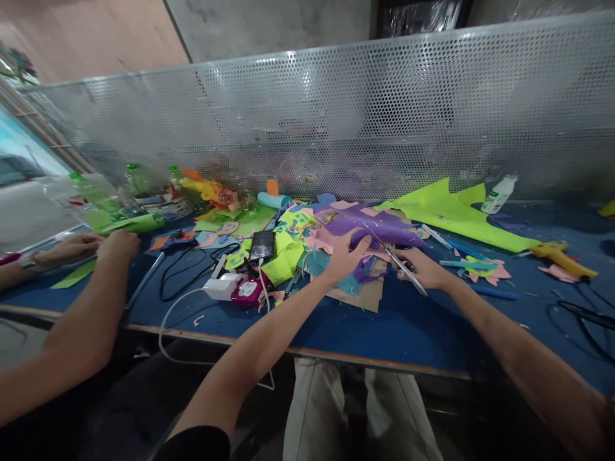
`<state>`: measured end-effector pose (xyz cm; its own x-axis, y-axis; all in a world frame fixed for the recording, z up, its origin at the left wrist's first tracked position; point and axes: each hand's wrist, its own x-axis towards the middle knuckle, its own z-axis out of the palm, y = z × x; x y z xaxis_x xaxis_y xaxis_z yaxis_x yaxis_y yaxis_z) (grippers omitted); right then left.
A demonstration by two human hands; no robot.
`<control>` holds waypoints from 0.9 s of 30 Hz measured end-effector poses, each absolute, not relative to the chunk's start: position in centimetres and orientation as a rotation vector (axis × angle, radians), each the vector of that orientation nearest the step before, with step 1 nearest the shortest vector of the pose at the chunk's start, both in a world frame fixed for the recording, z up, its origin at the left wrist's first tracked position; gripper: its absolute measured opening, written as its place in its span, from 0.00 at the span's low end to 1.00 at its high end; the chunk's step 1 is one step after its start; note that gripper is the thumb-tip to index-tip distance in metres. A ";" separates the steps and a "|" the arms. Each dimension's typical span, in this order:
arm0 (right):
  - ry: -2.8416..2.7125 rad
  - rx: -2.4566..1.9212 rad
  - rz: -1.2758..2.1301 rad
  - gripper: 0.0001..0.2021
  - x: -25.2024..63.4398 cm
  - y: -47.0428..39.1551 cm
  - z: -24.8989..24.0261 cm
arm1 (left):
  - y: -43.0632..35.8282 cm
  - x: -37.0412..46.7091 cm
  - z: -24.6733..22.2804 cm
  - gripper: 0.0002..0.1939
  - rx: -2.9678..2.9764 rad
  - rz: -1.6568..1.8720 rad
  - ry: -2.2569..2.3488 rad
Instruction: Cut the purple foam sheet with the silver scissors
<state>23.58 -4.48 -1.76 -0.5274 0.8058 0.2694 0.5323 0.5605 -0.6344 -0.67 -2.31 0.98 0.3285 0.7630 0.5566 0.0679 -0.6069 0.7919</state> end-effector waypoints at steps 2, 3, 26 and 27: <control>-2.212 -1.053 0.788 0.07 23.6 -4.7 -1.7 | -2.5 -0.6 1.1 0.17 1.915 1.327 0.718; -2.190 -1.027 0.856 0.07 23.5 -4.8 -1.7 | -2.5 -0.6 1.1 0.17 1.909 1.332 0.705; -1.994 -0.888 0.995 0.26 21.9 -5.7 -2.1 | -3.0 -0.2 1.6 0.14 1.756 1.483 0.708; -1.994 -0.903 0.980 0.26 21.9 -5.7 -2.3 | -3.1 -0.2 1.6 0.13 1.752 1.481 0.708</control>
<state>21.89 -5.68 -2.27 -0.4903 0.8200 0.2953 0.2670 0.4638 -0.8448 -0.16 -3.06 1.57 0.1875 0.7902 0.5835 -0.0421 -0.5870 0.8085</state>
